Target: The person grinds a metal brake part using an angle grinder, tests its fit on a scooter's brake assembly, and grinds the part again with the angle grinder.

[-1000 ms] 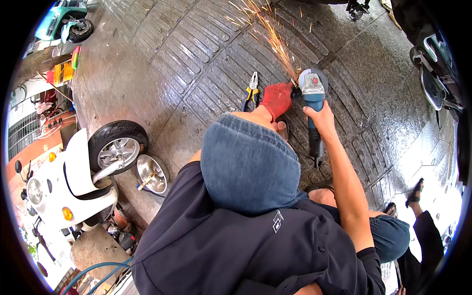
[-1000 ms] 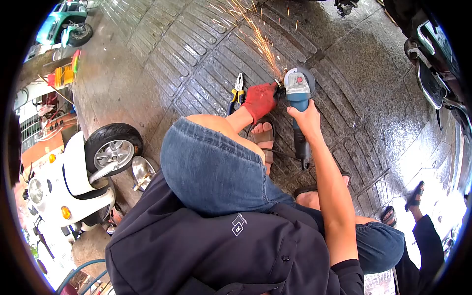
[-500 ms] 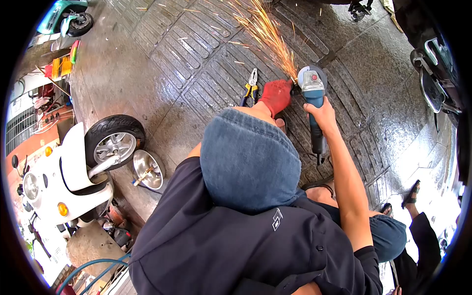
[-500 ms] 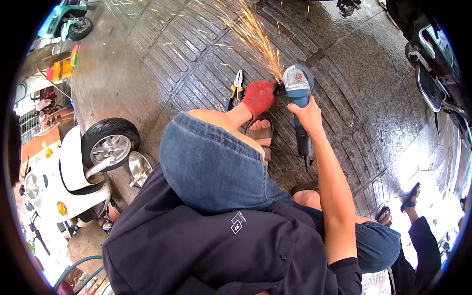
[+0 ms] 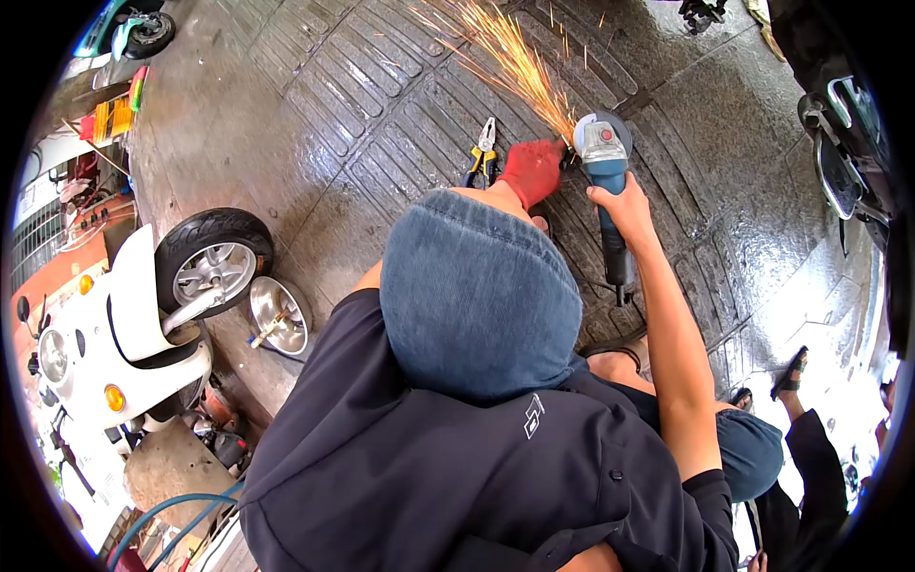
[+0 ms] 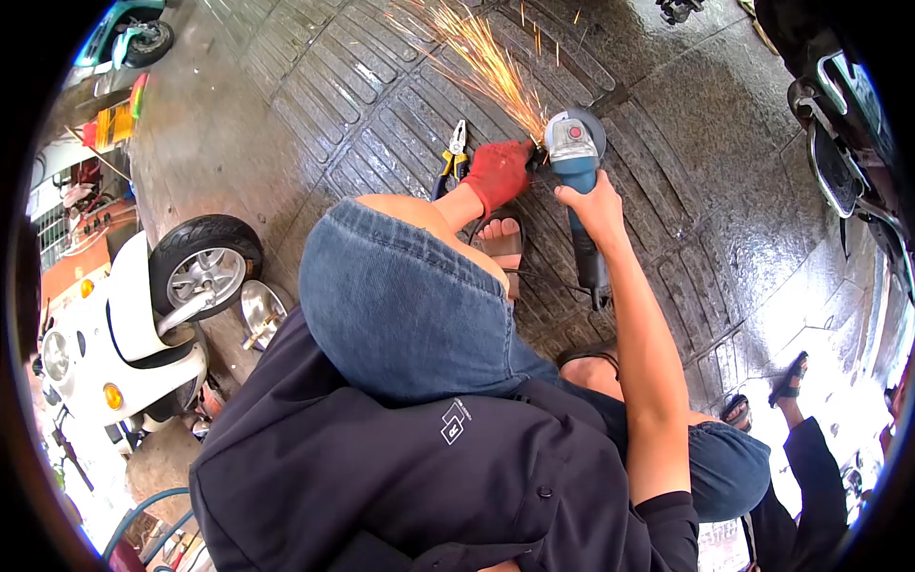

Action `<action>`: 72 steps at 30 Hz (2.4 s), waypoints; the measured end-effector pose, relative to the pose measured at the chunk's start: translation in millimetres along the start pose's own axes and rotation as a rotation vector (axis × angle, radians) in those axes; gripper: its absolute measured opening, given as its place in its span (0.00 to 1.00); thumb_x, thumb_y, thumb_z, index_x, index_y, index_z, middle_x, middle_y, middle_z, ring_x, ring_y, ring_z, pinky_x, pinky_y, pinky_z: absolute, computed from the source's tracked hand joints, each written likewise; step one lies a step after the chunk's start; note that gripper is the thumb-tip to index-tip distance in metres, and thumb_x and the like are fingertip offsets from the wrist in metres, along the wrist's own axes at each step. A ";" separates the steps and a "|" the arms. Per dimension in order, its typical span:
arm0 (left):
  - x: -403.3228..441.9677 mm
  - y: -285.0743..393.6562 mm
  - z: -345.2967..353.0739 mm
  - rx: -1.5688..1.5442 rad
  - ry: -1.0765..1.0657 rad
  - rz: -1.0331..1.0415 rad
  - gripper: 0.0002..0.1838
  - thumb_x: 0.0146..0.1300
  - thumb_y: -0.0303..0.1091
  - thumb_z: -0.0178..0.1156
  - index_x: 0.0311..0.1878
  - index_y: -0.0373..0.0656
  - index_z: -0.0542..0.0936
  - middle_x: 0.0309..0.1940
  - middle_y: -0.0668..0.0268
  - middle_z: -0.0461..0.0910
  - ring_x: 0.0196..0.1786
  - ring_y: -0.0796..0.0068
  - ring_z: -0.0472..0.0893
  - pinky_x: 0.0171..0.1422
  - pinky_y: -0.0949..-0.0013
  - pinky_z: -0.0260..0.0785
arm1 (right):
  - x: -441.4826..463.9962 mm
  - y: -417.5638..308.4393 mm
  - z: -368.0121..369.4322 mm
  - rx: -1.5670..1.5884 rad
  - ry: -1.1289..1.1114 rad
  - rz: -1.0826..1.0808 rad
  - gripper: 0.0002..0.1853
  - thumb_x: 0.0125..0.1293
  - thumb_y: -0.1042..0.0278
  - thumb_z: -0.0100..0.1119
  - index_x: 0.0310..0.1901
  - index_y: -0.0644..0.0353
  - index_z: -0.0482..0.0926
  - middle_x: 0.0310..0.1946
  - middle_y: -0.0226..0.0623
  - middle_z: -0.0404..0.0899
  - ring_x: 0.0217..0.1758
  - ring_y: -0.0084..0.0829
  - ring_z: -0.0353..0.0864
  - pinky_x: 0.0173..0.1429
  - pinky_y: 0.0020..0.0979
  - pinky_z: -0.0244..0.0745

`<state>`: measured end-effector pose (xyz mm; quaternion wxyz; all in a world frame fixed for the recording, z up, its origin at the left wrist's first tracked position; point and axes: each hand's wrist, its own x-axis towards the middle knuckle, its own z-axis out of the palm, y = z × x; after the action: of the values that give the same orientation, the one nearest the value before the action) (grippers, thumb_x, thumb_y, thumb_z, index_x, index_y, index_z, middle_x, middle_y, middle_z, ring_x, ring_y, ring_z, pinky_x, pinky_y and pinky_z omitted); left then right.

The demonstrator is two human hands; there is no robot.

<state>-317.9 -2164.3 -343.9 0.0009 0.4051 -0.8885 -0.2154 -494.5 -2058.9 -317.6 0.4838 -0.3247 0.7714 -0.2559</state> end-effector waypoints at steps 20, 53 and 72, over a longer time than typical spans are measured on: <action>1.1 0.2 -6.2 -0.004 -0.015 0.010 0.21 0.52 0.38 0.61 0.51 0.44 0.76 0.36 0.56 0.82 0.42 0.54 0.82 0.45 0.56 0.73 | 9.8 4.2 0.9 -0.074 0.011 -0.005 0.44 0.44 0.47 0.70 0.57 0.72 0.70 0.46 0.58 0.80 0.51 0.49 0.81 0.56 0.40 0.73; 2.1 0.0 -1.6 -0.010 0.011 -0.021 0.17 0.51 0.36 0.60 0.46 0.44 0.78 0.36 0.55 0.82 0.42 0.53 0.82 0.44 0.55 0.73 | 0.8 -5.8 -2.9 0.025 -0.008 0.023 0.34 0.45 0.51 0.71 0.50 0.66 0.74 0.35 0.45 0.83 0.38 0.37 0.84 0.45 0.36 0.76; 3.5 -1.1 -2.8 -0.002 -0.019 0.009 0.18 0.51 0.38 0.60 0.46 0.44 0.78 0.36 0.55 0.82 0.42 0.53 0.82 0.44 0.55 0.73 | 2.8 -1.2 -2.6 0.006 -0.018 0.054 0.38 0.43 0.49 0.71 0.52 0.70 0.73 0.42 0.52 0.82 0.46 0.43 0.83 0.51 0.38 0.75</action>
<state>-319.0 -2168.6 -342.3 -0.0063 0.3988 -0.8902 -0.2200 -497.5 -2061.6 -317.3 0.4985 -0.3047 0.7747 -0.2420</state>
